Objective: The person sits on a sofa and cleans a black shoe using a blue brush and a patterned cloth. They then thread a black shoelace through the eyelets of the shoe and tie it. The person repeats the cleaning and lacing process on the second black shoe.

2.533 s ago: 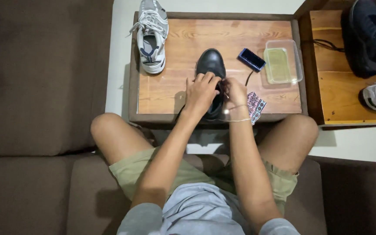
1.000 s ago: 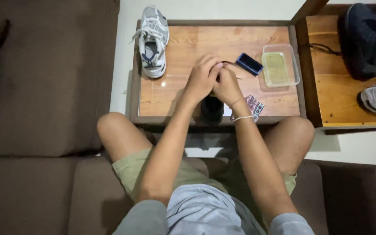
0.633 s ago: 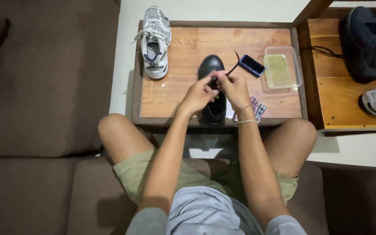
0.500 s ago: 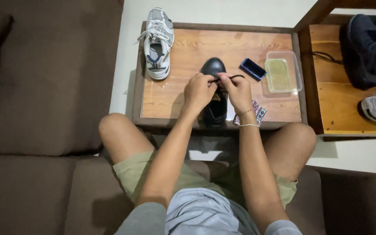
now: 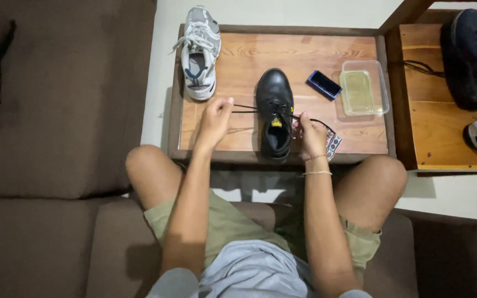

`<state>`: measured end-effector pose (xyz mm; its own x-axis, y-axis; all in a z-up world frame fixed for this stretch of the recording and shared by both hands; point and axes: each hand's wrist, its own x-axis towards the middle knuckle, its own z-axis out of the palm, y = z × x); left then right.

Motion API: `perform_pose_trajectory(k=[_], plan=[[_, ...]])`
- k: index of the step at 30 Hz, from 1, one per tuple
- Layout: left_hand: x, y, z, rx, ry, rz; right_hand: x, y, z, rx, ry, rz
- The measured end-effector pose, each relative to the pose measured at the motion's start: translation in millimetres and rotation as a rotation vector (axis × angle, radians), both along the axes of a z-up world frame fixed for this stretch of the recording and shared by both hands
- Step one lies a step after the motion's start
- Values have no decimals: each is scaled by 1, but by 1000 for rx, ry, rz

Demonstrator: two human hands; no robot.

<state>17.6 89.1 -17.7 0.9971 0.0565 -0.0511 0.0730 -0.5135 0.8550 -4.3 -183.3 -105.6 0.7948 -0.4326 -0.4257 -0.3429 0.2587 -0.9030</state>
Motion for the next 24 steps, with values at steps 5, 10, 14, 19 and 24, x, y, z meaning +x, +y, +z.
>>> perform_pose_trajectory(k=[5,10,14,19,24], plan=[[33,-60,-21,-1055,-70,-66,-7,17,37,114,-212,-41],[39,-53,94,169,-325,-323,-6,13,13,200,-198,-67],[45,-11,120,737,-269,-368,-1,12,9,231,-196,-65],[16,11,33,852,-145,-430,-28,17,72,-261,8,189],[-12,-43,21,391,-303,-321,-26,-9,66,-1141,68,315]])
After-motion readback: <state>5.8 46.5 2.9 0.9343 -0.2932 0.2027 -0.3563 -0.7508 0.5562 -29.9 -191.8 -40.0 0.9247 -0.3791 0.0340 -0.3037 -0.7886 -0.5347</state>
